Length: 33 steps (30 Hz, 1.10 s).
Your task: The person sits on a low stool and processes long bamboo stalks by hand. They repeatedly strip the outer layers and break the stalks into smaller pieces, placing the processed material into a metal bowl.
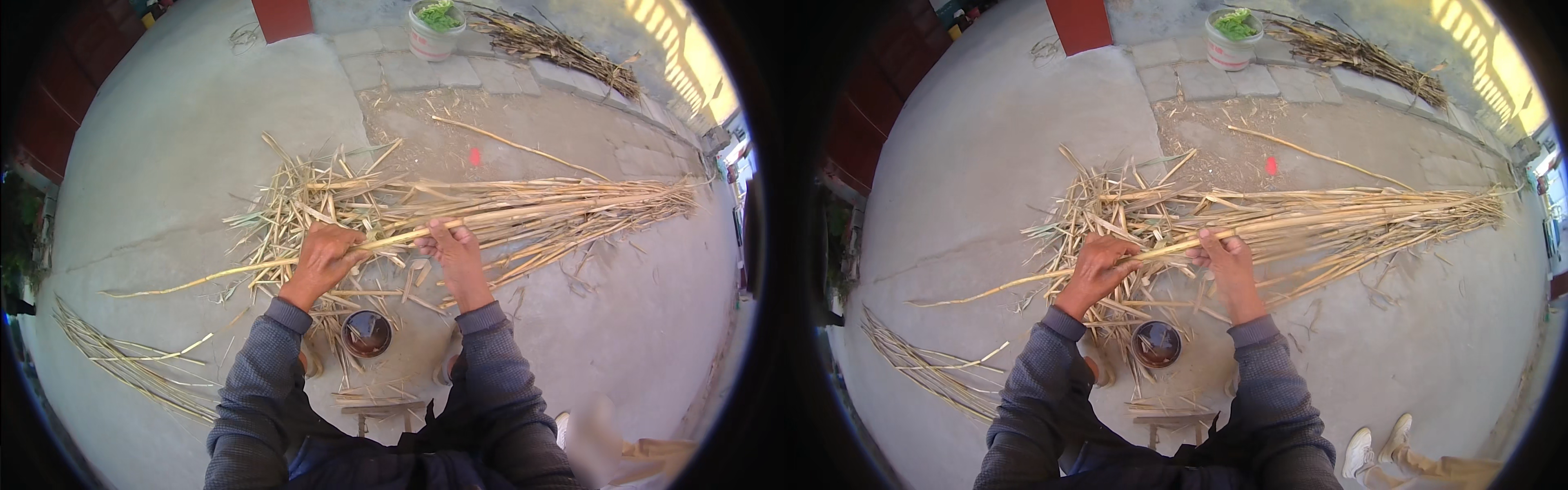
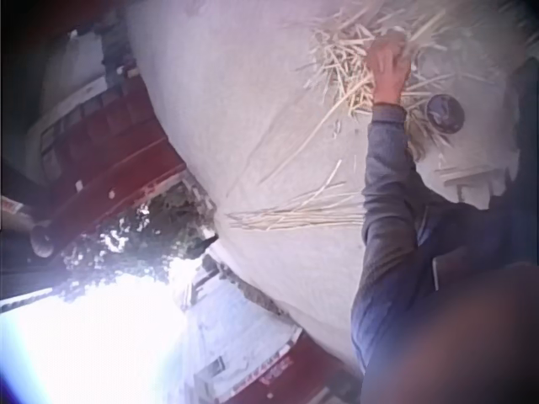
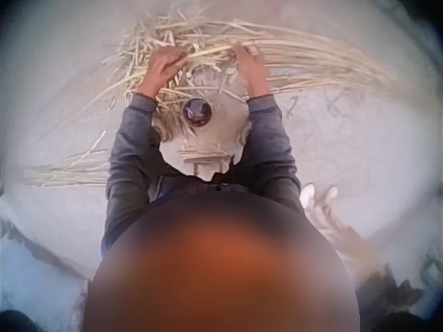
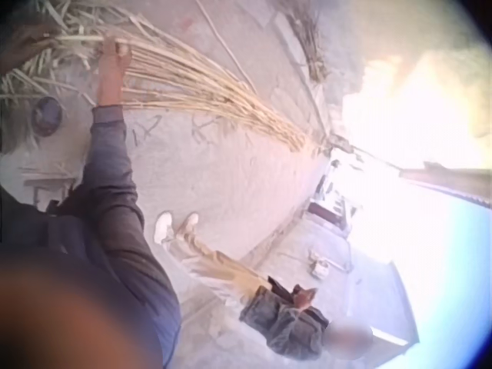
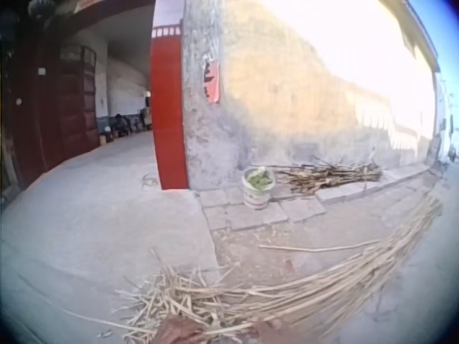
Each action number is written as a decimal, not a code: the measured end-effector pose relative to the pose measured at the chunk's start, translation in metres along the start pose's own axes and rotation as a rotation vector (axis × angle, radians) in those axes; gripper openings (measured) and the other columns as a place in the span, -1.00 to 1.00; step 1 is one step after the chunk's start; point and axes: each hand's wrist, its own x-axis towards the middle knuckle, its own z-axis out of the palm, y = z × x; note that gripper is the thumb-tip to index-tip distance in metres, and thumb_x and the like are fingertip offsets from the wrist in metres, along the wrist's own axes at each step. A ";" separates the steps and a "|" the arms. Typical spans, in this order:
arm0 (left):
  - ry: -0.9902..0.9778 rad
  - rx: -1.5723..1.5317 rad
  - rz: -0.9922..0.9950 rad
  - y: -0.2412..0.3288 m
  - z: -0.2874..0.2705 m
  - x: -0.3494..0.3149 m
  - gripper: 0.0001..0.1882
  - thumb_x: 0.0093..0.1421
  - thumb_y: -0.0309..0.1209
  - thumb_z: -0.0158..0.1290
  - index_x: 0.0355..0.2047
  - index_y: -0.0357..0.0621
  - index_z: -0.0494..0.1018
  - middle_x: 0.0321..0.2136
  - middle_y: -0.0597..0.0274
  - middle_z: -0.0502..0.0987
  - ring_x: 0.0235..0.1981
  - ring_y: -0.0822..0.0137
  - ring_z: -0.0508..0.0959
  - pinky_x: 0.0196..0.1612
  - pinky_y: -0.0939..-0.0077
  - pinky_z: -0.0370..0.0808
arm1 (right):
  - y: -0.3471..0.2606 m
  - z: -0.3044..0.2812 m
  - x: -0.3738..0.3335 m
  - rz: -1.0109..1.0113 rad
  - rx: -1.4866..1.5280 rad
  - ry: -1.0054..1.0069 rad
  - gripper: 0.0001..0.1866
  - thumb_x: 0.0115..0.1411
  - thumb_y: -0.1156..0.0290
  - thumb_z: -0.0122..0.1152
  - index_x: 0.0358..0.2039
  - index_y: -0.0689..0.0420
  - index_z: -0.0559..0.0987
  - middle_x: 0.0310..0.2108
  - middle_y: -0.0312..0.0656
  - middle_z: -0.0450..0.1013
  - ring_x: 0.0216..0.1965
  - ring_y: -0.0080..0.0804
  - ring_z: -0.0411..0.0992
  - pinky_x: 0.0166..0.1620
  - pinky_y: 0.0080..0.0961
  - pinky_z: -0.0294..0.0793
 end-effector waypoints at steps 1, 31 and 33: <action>-0.033 0.000 -0.023 0.006 0.002 0.004 -0.69 0.13 -0.17 0.35 -0.28 -0.13 0.64 -0.38 0.16 0.67 -0.30 0.10 0.63 -0.09 0.16 0.37 | 0.004 0.004 -0.001 0.051 -0.033 0.054 -0.81 0.41 0.29 0.32 -0.15 0.15 0.62 -0.25 -0.21 0.65 -0.27 -0.46 0.64 -0.20 -0.52 0.64; 0.210 0.041 -0.011 0.006 -0.020 -0.010 -0.76 0.08 -0.30 0.41 -0.31 -0.13 0.66 -0.40 0.20 0.69 -0.36 0.16 0.62 -0.17 0.27 0.37 | -0.026 -0.002 -0.001 -0.171 -0.171 0.249 -0.61 0.35 0.13 0.39 -0.21 0.26 0.55 -0.33 -0.07 0.63 -0.35 -0.37 0.65 -0.24 -0.49 0.64; 0.217 0.054 -0.007 0.006 -0.016 -0.014 -0.75 0.08 -0.30 0.41 -0.29 -0.13 0.66 -0.39 0.20 0.69 -0.34 0.16 0.62 -0.17 0.26 0.37 | -0.027 -0.001 0.000 -0.161 -0.178 0.282 -0.60 0.34 0.11 0.41 -0.27 0.23 0.53 -0.38 -0.08 0.62 -0.38 -0.39 0.64 -0.28 -0.50 0.64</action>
